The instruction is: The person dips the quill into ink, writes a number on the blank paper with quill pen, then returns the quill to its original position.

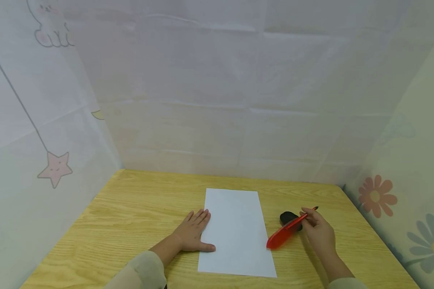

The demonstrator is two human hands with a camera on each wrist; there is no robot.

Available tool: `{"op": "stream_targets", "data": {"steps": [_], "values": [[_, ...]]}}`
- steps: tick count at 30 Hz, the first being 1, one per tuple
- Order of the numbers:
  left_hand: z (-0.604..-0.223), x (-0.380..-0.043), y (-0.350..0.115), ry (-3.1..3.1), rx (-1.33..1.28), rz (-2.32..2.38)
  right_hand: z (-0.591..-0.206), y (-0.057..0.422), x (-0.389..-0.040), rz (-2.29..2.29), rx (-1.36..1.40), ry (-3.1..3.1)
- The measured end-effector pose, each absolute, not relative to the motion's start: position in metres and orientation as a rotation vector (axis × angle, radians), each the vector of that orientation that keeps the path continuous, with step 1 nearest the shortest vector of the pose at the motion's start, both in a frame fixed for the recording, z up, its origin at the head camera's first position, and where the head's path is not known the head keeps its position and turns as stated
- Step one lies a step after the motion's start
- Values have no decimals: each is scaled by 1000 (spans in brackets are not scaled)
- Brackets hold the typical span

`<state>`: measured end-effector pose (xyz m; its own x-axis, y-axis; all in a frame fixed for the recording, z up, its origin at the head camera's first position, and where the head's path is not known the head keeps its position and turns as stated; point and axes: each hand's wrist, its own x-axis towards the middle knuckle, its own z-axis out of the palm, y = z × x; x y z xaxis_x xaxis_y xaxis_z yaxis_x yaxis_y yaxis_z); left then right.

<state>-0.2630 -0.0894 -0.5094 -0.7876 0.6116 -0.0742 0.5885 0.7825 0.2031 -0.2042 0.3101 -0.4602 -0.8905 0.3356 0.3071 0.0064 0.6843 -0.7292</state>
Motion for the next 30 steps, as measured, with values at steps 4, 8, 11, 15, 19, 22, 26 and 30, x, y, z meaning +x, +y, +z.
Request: {"op": "stream_targets", "data": {"steps": [4,8,11,15,19,22,26,30], "values": [[-508,-262,-90,2831,960,261,-461,310,-205,1094,-282,-2455],[-509,-262,-90,2830,956,263,-461,310,-204,1130,-316,-2443],[-510,-262,-89,2834,952,260,-460,310,-204,1149,-351,-2448],[-509,-263,-89,2836,957,262,-459,311,-204,1181,-389,-2459],[-505,-261,-89,2830,967,265,-461,312,-204,1170,-398,-2463],[-501,-260,-88,2826,968,262,-463,314,-206,1138,-373,-2466],[-500,-259,-88,2826,967,262,-464,315,-207,1064,-333,-2472],[-502,-260,-88,2822,960,279,-465,316,-208,1042,-310,-2466]]}}
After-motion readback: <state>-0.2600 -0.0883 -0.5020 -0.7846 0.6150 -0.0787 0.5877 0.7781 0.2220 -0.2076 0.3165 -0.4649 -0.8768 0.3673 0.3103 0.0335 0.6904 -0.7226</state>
